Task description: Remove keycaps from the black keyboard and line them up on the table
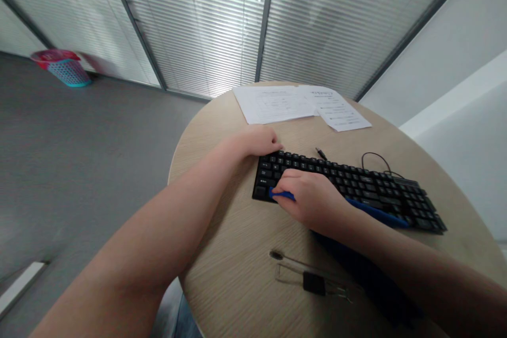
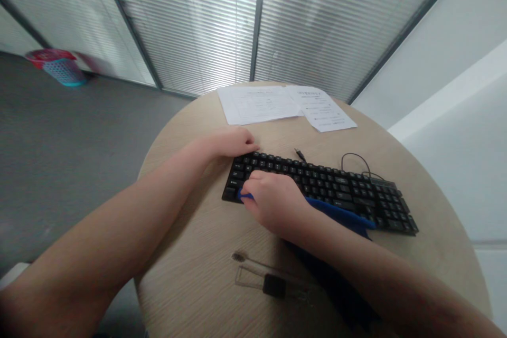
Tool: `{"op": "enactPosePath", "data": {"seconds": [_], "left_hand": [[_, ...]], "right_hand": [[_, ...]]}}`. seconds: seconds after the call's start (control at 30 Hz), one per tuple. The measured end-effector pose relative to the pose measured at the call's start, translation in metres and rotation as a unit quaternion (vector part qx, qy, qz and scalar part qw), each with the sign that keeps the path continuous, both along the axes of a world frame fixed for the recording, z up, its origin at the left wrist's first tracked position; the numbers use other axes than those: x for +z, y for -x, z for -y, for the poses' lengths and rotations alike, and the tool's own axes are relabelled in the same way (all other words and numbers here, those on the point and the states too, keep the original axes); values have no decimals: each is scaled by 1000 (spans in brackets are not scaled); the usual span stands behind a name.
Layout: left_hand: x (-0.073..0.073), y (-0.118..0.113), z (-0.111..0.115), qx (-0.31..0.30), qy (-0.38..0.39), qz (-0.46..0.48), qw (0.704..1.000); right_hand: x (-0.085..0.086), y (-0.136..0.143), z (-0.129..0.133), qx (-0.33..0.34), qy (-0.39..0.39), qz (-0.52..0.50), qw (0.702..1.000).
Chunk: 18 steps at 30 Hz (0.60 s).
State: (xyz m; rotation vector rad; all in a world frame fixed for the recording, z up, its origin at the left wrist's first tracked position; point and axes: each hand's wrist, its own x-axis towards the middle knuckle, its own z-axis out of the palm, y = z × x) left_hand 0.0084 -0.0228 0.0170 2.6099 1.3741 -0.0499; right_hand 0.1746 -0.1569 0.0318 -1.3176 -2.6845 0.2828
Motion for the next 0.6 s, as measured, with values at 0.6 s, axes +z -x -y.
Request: {"op": "enactPosePath", "data": {"seconds": [0.6], "left_hand": [[-3,1,-1,7,0,24,1000]], "right_hand": [[10,15,-4,-1,23,64,998]]}}
